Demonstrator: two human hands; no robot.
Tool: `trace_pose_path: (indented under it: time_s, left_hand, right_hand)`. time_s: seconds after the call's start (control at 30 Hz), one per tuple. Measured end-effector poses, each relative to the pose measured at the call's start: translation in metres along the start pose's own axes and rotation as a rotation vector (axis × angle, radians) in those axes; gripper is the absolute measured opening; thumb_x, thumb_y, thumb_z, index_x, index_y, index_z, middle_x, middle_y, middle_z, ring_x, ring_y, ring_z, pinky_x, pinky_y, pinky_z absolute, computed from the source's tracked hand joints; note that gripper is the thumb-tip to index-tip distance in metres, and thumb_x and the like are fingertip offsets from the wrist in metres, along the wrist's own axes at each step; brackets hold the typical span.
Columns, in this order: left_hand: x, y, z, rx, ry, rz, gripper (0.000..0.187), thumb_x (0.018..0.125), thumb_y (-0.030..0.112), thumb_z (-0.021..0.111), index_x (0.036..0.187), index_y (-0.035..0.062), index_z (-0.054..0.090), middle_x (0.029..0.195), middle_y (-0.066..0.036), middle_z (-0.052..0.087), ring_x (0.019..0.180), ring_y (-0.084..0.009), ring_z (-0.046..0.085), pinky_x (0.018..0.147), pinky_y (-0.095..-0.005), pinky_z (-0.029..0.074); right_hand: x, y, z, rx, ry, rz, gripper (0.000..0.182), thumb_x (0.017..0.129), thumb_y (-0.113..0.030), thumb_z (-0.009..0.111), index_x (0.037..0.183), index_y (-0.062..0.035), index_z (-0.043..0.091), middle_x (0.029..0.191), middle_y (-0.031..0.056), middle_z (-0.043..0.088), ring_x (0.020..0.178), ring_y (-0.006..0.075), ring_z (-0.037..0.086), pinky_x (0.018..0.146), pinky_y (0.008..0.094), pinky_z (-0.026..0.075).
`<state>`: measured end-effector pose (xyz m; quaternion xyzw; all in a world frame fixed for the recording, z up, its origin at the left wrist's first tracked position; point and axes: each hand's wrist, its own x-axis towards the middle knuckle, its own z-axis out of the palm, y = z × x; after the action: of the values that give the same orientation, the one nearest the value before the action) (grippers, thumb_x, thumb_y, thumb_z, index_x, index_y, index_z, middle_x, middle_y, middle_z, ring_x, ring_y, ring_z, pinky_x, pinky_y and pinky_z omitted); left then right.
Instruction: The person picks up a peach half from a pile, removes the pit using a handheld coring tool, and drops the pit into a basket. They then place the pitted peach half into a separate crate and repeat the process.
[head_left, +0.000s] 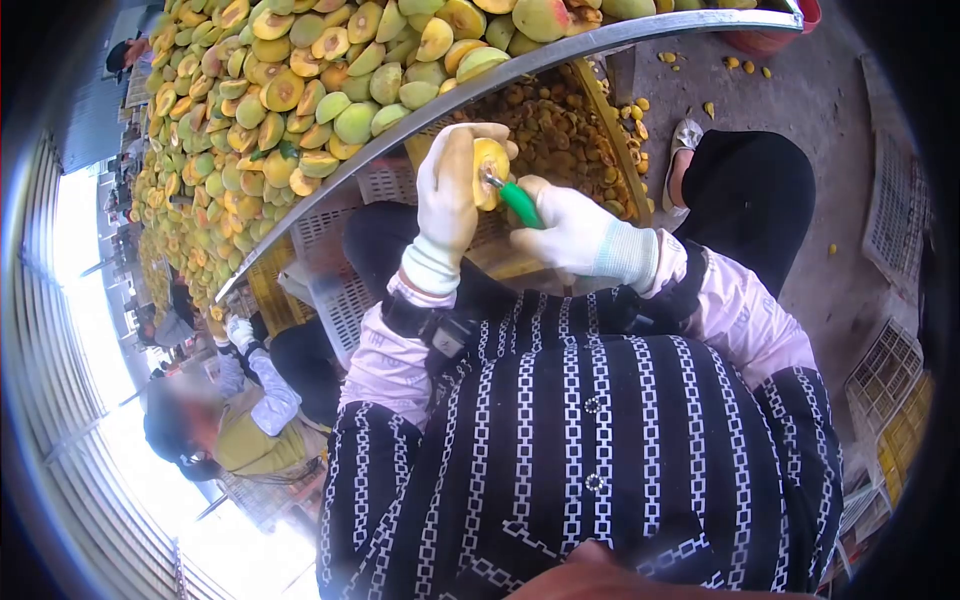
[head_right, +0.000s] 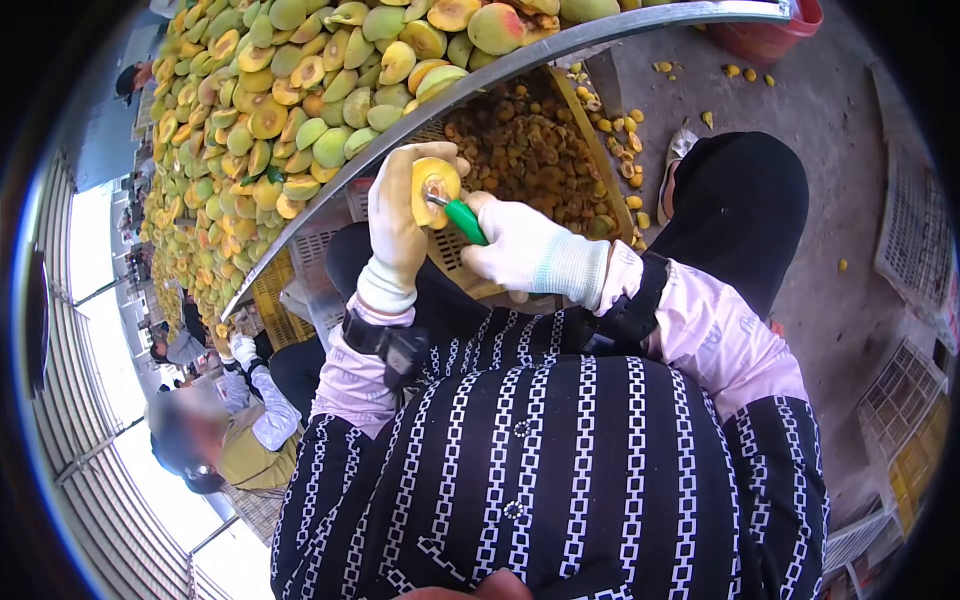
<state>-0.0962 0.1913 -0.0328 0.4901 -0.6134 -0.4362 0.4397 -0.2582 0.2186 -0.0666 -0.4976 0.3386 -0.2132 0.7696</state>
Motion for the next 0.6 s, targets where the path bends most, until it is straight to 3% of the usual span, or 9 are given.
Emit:
trace_pose_path:
  time_s: [0.07, 0.1, 0.23, 0.33, 0.43, 0.47, 0.53, 0.6]
  left_hand:
    - [0.007, -0.001, -0.003, -0.404, -0.038, -0.521, 0.045, 0.102, 0.035, 0.04, 0.103, -0.0051, 0.06, 0.093, -0.014, 0.065, 0.079, -0.0189, 0.064, 0.075, -0.0294, 0.052]
    - [0.007, -0.004, -0.002, -0.285, -0.08, -0.457, 0.047, 0.102, 0.037, 0.039, 0.102, -0.005, 0.061, 0.091, -0.015, 0.066, 0.08, -0.02, 0.064, 0.077, -0.031, 0.052]
    - [0.005, -0.004, 0.002, -0.235, -0.124, -0.426, 0.05, 0.101, 0.039, 0.039, 0.099, -0.0056, 0.062, 0.088, -0.015, 0.066, 0.079, -0.0204, 0.065, 0.076, -0.031, 0.053]
    - [0.004, -0.006, 0.013, -0.32, 0.0, -0.556, 0.052, 0.101, 0.04, 0.038, 0.097, -0.007, 0.061, 0.086, -0.016, 0.066, 0.077, -0.022, 0.065, 0.073, -0.0323, 0.055]
    - [0.005, 0.0, 0.026, -0.416, 0.216, -0.399, 0.053, 0.1, 0.041, 0.038, 0.094, -0.0068, 0.06, 0.086, -0.017, 0.066, 0.074, -0.0244, 0.066, 0.07, -0.0349, 0.057]
    - [0.007, -0.001, 0.025, -0.415, 0.213, -0.401, 0.053, 0.1, 0.041, 0.038, 0.094, -0.0068, 0.06, 0.086, -0.017, 0.066, 0.074, -0.0244, 0.066, 0.07, -0.0349, 0.057]
    - [0.01, -0.004, 0.017, -0.435, 0.095, -0.601, 0.053, 0.101, 0.041, 0.037, 0.094, -0.0064, 0.06, 0.087, -0.017, 0.066, 0.075, -0.0245, 0.066, 0.071, -0.0346, 0.057]
    - [0.013, -0.012, 0.007, -0.382, 0.005, -0.563, 0.051, 0.101, 0.039, 0.038, 0.095, -0.0065, 0.06, 0.088, -0.017, 0.066, 0.078, -0.0249, 0.067, 0.074, -0.0341, 0.057]
  right_hand:
    - [0.005, 0.01, -0.001, -0.71, 0.295, -0.245, 0.038, 0.084, -0.017, 0.058, 0.115, 0.001, 0.047, 0.075, 0.0207, 0.062, 0.067, 0.0377, 0.064, 0.063, 0.0442, 0.052]
    - [0.003, 0.007, 0.001, -0.72, 0.281, -0.17, 0.041, 0.086, -0.02, 0.056, 0.12, 0.0007, 0.046, 0.079, 0.0256, 0.063, 0.077, 0.0421, 0.062, 0.067, 0.0471, 0.052]
    - [-0.002, 0.008, 0.008, -0.743, 0.249, -0.074, 0.041, 0.084, -0.019, 0.059, 0.117, -0.0005, 0.044, 0.079, 0.023, 0.064, 0.078, 0.0407, 0.064, 0.07, 0.046, 0.053]
    - [0.004, 0.024, 0.012, -0.53, 0.263, -0.176, 0.035, 0.084, -0.017, 0.058, 0.113, 0.0, 0.047, 0.077, 0.0234, 0.064, 0.075, 0.04, 0.064, 0.069, 0.0459, 0.053]
    - [0.009, 0.023, 0.011, -0.36, 0.295, -0.305, 0.031, 0.085, -0.015, 0.056, 0.11, 0.0008, 0.048, 0.077, 0.0244, 0.064, 0.076, 0.0399, 0.064, 0.07, 0.0447, 0.053]
    - [0.01, 0.023, 0.007, -0.316, 0.223, -0.202, 0.03, 0.085, -0.015, 0.055, 0.109, 0.0009, 0.048, 0.078, 0.0243, 0.064, 0.077, 0.0394, 0.065, 0.07, 0.0439, 0.053]
    - [0.009, 0.022, 0.001, -0.272, 0.151, -0.09, 0.029, 0.085, -0.014, 0.054, 0.108, 0.0011, 0.049, 0.079, 0.0243, 0.064, 0.078, 0.0389, 0.065, 0.071, 0.0432, 0.053]
    - [0.009, 0.016, -0.004, -0.464, 0.132, -0.041, 0.026, 0.084, -0.015, 0.055, 0.104, 0.0016, 0.051, 0.079, 0.0235, 0.064, 0.08, 0.0381, 0.065, 0.072, 0.0421, 0.053]
